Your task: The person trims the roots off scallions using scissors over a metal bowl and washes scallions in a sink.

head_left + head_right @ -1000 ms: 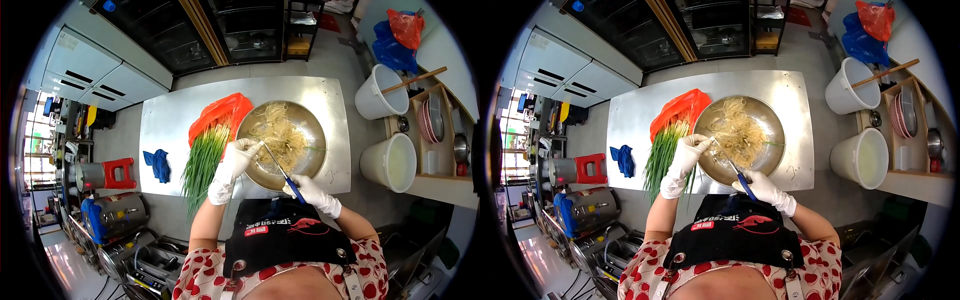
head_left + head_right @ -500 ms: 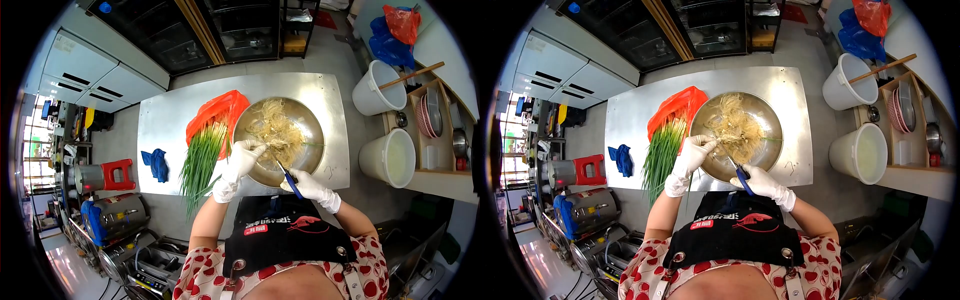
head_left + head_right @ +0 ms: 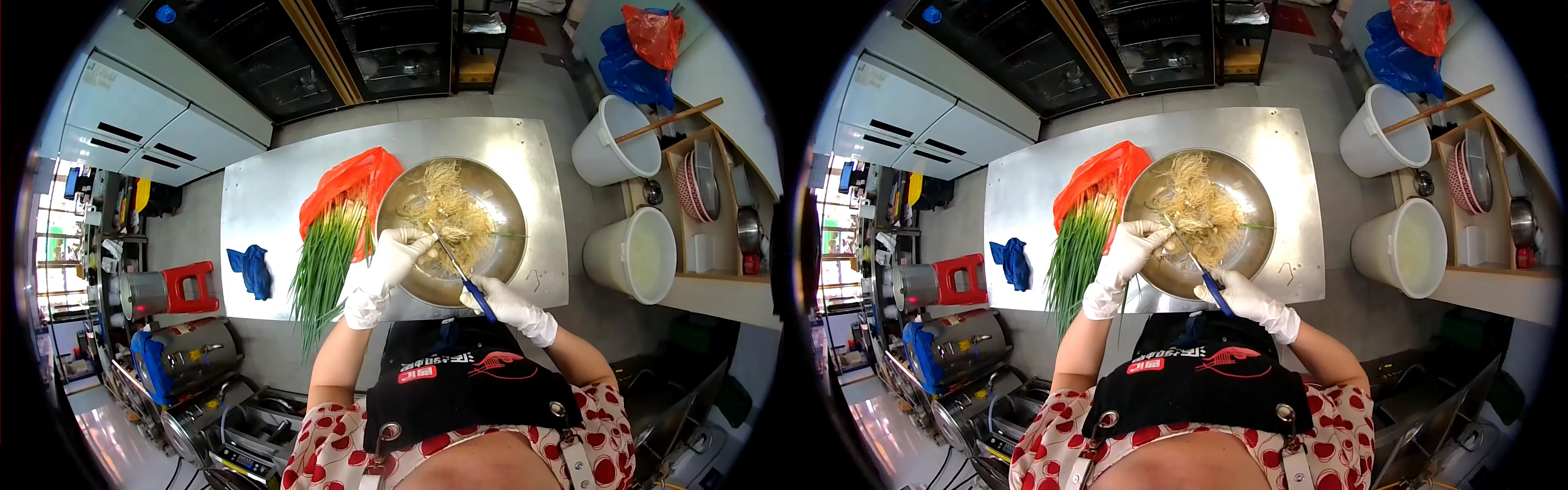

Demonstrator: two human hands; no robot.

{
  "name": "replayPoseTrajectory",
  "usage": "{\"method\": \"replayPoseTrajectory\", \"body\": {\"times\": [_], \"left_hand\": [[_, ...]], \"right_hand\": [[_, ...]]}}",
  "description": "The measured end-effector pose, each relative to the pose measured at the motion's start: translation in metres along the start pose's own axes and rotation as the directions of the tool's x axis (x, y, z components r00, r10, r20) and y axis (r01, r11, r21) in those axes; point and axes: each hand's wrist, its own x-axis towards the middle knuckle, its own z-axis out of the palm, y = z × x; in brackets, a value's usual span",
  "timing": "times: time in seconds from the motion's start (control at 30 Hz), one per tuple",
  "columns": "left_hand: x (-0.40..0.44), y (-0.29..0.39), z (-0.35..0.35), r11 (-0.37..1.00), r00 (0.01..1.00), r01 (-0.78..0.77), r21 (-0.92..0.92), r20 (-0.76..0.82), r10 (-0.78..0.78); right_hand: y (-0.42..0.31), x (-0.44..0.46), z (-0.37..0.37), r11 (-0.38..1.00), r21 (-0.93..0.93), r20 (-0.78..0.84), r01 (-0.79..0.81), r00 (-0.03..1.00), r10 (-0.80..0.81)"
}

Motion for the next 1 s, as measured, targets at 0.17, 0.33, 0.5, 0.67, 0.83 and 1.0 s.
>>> {"method": "replayPoseTrajectory", "body": {"times": [0.17, 0.33, 0.5, 0.67, 0.83, 1.0], "left_hand": [[0.003, -0.001, -0.001, 0.995, 1.000, 0.001, 0.096, -0.001, -0.001], [0.007, -0.006, -0.002, 0.993, 0.999, 0.002, 0.115, 0.037, -0.006], [0.011, -0.022, -0.034, 0.994, 0.996, -0.061, 0.086, -0.063, 0.067], [0.004, -0.027, -0.111, 0.967, 0.891, -0.200, 0.158, -0.382, 0.247], [0.042, -0.083, -0.128, 0.737, 0.817, 0.119, 0.665, -0.487, 0.307], [0.063, -0.120, -0.091, 0.608, 0.801, 0.238, 0.757, -0.507, 0.318]], "right_hand": [[0.002, -0.001, 0.005, 1.000, 0.013, -0.073, -0.011, 0.997, 0.012], [0.011, 0.000, 0.010, 0.980, 0.191, -0.075, -0.059, 0.994, 0.074], [0.007, -0.002, 0.006, 0.945, 0.328, -0.074, -0.006, 0.997, 0.032], [0.004, -0.003, -0.004, 0.948, 0.313, -0.129, -0.056, 0.987, 0.101], [0.003, 0.012, -0.002, 0.967, 0.237, -0.024, -0.095, 0.994, 0.103], [-0.014, 0.011, 0.011, 0.953, 0.268, 0.020, -0.145, 0.989, 0.145]]}}
